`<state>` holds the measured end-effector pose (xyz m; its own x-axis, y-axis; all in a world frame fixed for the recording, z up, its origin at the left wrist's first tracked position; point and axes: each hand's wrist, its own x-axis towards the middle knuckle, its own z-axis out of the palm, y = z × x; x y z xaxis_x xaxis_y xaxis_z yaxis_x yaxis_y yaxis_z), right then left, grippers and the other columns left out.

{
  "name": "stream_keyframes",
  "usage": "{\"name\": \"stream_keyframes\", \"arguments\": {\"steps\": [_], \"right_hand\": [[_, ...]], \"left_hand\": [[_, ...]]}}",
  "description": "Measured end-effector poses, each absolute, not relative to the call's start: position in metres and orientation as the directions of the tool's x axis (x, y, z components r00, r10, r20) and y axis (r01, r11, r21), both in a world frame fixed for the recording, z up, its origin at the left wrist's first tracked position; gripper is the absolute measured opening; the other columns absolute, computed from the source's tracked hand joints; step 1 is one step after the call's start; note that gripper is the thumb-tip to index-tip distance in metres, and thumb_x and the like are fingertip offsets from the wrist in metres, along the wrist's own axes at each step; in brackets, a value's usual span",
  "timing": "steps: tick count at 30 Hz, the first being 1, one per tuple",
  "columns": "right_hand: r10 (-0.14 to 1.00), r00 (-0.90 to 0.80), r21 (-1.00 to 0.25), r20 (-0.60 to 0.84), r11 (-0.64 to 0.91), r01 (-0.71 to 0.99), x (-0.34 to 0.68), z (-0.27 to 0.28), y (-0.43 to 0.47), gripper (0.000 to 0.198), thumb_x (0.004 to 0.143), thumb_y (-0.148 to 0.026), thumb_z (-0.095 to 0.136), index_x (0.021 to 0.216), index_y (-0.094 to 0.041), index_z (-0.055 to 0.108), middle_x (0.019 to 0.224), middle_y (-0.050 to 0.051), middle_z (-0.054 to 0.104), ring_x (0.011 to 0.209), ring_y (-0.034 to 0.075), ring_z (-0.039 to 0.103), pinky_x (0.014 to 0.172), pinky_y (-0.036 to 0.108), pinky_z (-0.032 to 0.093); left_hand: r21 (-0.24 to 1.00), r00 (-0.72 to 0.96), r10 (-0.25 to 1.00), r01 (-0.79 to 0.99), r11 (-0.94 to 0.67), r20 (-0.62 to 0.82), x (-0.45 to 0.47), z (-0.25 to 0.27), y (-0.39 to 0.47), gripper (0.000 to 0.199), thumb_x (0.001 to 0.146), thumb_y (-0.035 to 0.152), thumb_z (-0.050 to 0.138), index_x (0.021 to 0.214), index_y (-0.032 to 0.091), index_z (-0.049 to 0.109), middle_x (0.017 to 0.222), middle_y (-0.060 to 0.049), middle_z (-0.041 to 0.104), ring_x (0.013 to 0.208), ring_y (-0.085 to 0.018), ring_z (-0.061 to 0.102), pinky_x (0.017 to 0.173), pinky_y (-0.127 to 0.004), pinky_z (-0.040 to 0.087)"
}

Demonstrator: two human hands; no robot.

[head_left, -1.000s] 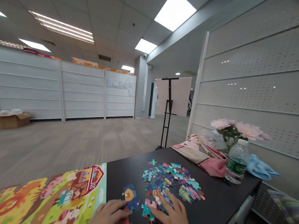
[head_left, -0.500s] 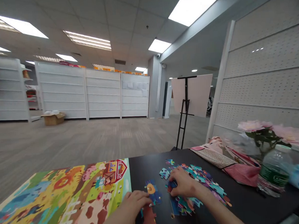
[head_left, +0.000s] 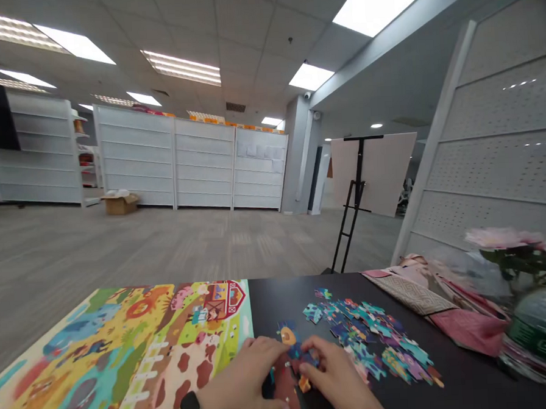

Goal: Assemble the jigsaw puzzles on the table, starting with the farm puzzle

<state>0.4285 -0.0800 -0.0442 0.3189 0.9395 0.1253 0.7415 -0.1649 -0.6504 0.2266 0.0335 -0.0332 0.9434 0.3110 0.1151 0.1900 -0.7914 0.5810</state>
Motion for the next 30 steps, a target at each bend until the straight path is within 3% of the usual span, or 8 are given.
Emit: {"name": "stream_keyframes", "arguments": {"steps": [10,13,16,18,22,26,30], "right_hand": [[0.921,0.331,-0.546,0.206,-0.172,0.82,0.426,-0.065,-0.085,0.018,0.08,-0.027,0.062,0.096,-0.024,0.068,0.099,0.004,0.074,0.098,0.025,0.068,0.087,0.034,0.049],[0.928,0.324,-0.655,0.182,-0.131,0.744,0.429,-0.065,-0.082,0.015,0.084,-0.032,0.058,0.091,-0.023,0.068,0.09,0.003,0.075,0.087,0.024,0.07,0.078,0.031,0.051],[0.937,0.322,-0.808,0.136,-0.083,0.583,0.433,-0.065,-0.079,0.025,0.089,-0.041,0.052,0.086,-0.022,0.067,0.081,0.004,0.076,0.077,0.022,0.072,0.068,0.028,0.051],[0.933,0.335,-0.834,0.13,-0.08,0.546,0.434,-0.066,-0.078,0.026,0.087,-0.042,0.054,0.083,-0.021,0.068,0.079,0.004,0.077,0.074,0.023,0.072,0.066,0.028,0.051],[0.935,0.321,-0.692,0.152,-0.131,0.71,0.429,-0.064,-0.078,0.019,0.087,-0.031,0.054,0.082,-0.022,0.07,0.072,0.002,0.074,0.067,0.021,0.069,0.063,0.029,0.05],[0.906,0.322,-0.476,0.276,-0.162,0.865,0.421,-0.059,-0.082,0.012,0.086,-0.022,0.057,0.081,-0.023,0.069,0.092,0.005,0.069,0.087,0.023,0.069,0.077,0.032,0.053],[0.924,0.228,-0.392,0.307,-0.096,0.915,0.42,-0.063,-0.091,0.02,0.092,-0.017,0.052,0.088,-0.023,0.071,0.098,0.006,0.068,0.094,0.023,0.069,0.082,0.032,0.055]], "left_hand": [[0.574,0.949,0.294,0.176,-0.8,0.118,0.227,-0.031,0.034,0.078,0.071,0.041,0.083,0.142,0.028,0.051,0.143,-0.006,0.058,0.131,-0.033,0.051,0.115,-0.049,0.033],[0.581,0.948,0.295,0.174,-0.795,0.12,0.226,-0.03,0.034,0.077,0.072,0.041,0.082,0.141,0.029,0.052,0.144,-0.006,0.058,0.132,-0.033,0.05,0.117,-0.05,0.031],[0.575,0.949,0.291,0.171,-0.8,0.124,0.226,-0.032,0.035,0.077,0.072,0.041,0.082,0.142,0.029,0.052,0.145,-0.007,0.058,0.132,-0.033,0.05,0.116,-0.05,0.033],[0.574,0.949,0.285,0.16,-0.803,0.136,0.226,-0.034,0.036,0.078,0.072,0.042,0.083,0.142,0.028,0.052,0.144,-0.008,0.058,0.132,-0.033,0.051,0.115,-0.049,0.035],[0.571,0.947,0.3,0.184,-0.8,0.116,0.227,-0.033,0.035,0.081,0.07,0.042,0.085,0.143,0.031,0.052,0.146,-0.007,0.057,0.133,-0.033,0.049,0.116,-0.051,0.034],[0.522,0.962,0.265,0.198,-0.83,0.057,0.227,-0.021,0.031,0.065,0.076,0.042,0.081,0.137,0.036,0.06,0.15,-0.007,0.053,0.137,-0.036,0.046,0.116,-0.055,0.033],[0.499,0.961,0.27,0.209,-0.841,0.052,0.226,-0.014,0.028,0.062,0.076,0.039,0.079,0.135,0.038,0.062,0.149,-0.006,0.053,0.135,-0.036,0.048,0.116,-0.056,0.035]]}}
